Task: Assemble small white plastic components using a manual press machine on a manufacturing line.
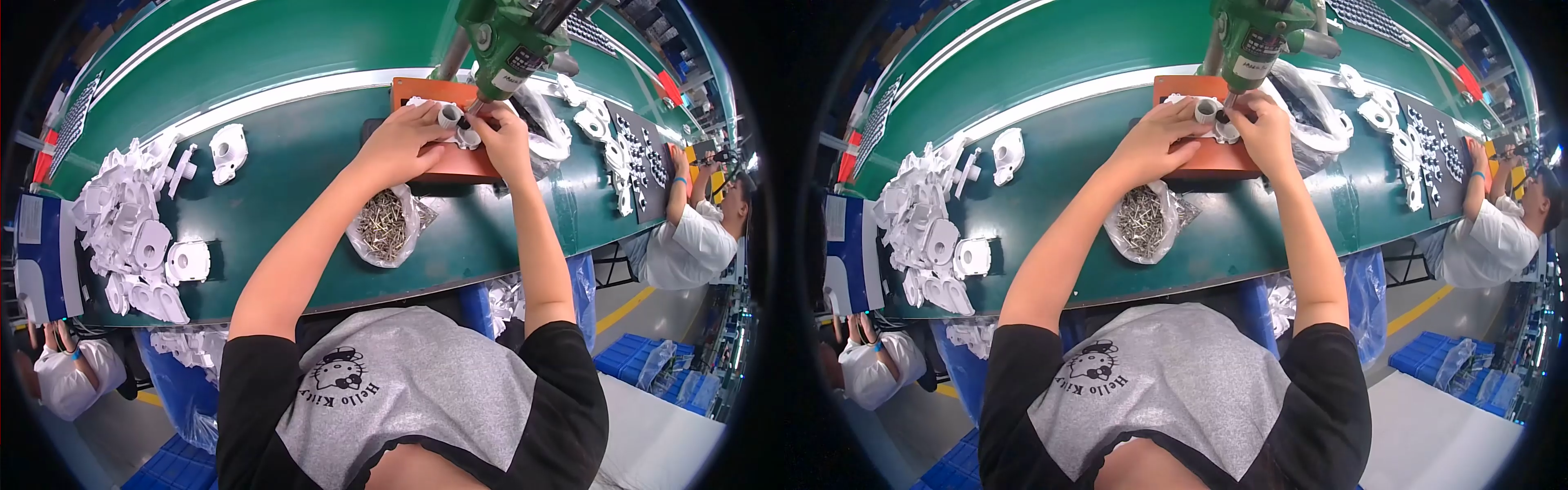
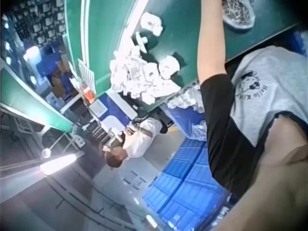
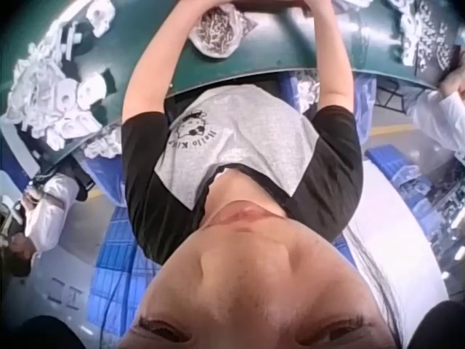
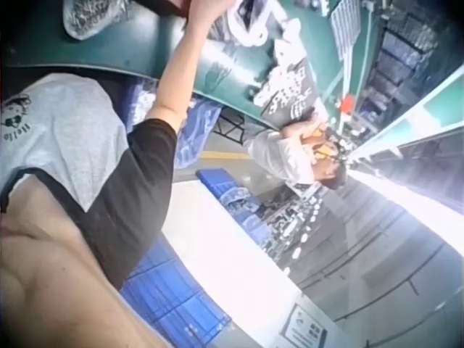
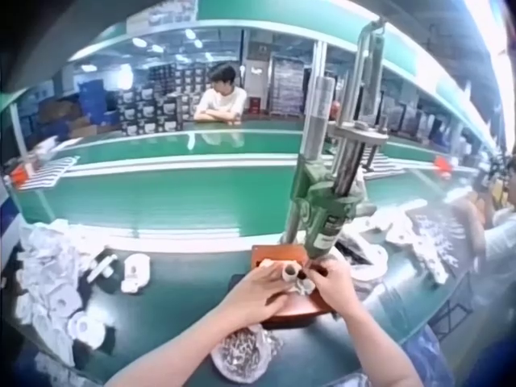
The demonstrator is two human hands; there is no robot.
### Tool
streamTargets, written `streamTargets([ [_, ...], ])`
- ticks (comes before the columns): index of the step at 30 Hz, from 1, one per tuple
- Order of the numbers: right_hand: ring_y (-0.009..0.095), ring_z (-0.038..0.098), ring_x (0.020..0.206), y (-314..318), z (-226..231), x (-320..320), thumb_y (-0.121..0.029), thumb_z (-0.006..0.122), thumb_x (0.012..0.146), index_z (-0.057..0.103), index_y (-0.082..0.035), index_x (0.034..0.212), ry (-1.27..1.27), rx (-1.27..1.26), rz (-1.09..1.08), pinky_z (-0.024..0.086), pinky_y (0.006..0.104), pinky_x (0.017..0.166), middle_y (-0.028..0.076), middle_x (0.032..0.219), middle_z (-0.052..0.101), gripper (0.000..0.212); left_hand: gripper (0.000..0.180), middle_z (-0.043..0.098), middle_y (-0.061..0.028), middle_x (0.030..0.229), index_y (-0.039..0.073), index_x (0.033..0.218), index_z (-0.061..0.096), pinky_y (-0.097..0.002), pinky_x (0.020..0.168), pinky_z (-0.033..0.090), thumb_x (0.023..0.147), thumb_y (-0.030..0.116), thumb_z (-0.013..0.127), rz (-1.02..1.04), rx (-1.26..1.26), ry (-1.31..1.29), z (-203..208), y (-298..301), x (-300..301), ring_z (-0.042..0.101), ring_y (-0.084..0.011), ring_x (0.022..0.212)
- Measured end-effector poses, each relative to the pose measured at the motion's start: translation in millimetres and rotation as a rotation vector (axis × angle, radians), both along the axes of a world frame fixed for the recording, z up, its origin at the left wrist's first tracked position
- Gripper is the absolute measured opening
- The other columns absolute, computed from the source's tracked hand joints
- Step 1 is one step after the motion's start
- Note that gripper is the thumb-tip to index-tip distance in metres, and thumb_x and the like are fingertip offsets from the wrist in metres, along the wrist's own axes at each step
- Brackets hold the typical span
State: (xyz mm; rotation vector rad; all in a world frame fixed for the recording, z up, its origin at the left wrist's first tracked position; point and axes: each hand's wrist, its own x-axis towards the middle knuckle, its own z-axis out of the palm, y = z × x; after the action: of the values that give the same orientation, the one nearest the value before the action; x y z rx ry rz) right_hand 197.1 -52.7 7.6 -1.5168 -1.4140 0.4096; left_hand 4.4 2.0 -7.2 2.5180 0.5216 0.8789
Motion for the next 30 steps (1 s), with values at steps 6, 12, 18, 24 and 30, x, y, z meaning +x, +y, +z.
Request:
streamTargets([
  [6,0.021,0.061,0.076,1,-2,1,-0.005,0.066,0.075,0.062,0.006,0.080,-0.081,0.019,-0.004,0.048,0.0284,0.070,0.012,0.091,0.062,0.012,0.030,0.052,-0.0132,0.124,0.009,0.108,0.063,-0.0395,0.104,0.031,0.081,0.022,0.057,0.010,0.014,0.005,-2,1,1,0.042,-0.0266,0.123],
  [12,0.020,0.057,0.099,-17,-9,7,-0.006,0.062,0.080,0.063,0.000,0.102,-0.192,0.048,0.136,0.044,0.0303,0.086,0.013,0.107,0.060,0.023,0.030,0.053,-0.0123,0.122,0.009,0.107,0.063,-0.0401,0.104,0.031,0.080,0.021,0.058,-0.009,0.007,-0.009,-1,0,1,0.043,-0.0268,0.122],
  [18,0.036,0.041,0.120,-31,-8,-12,-0.010,0.058,0.081,0.060,-0.003,0.112,-0.480,0.083,0.036,0.036,0.0410,0.098,0.019,0.126,0.050,0.032,0.029,0.055,-0.0106,0.118,0.008,0.104,0.063,-0.0399,0.102,0.033,0.079,0.020,0.060,0.003,0.015,-0.023,4,-3,-1,0.043,-0.0261,0.121],
  [24,0.036,0.035,0.127,-40,-9,-12,-0.014,0.054,0.086,0.055,-0.006,0.123,-0.627,0.006,0.044,0.030,0.0407,0.104,0.020,0.134,0.043,0.038,0.029,0.055,-0.0103,0.117,0.008,0.103,0.063,-0.0399,0.101,0.034,0.078,0.020,0.061,0.014,0.007,-0.044,4,-3,0,0.045,-0.0257,0.120],
  [30,0.028,0.040,0.125,-37,-17,35,-0.024,0.046,0.092,0.044,0.001,0.131,-0.023,0.122,0.033,0.027,0.0383,0.106,0.016,0.139,0.040,0.046,0.030,0.053,-0.0110,0.121,0.009,0.106,0.062,-0.0403,0.102,0.033,0.079,0.022,0.060,0.028,0.023,-0.016,2,-1,-3,0.043,-0.0269,0.121],
])
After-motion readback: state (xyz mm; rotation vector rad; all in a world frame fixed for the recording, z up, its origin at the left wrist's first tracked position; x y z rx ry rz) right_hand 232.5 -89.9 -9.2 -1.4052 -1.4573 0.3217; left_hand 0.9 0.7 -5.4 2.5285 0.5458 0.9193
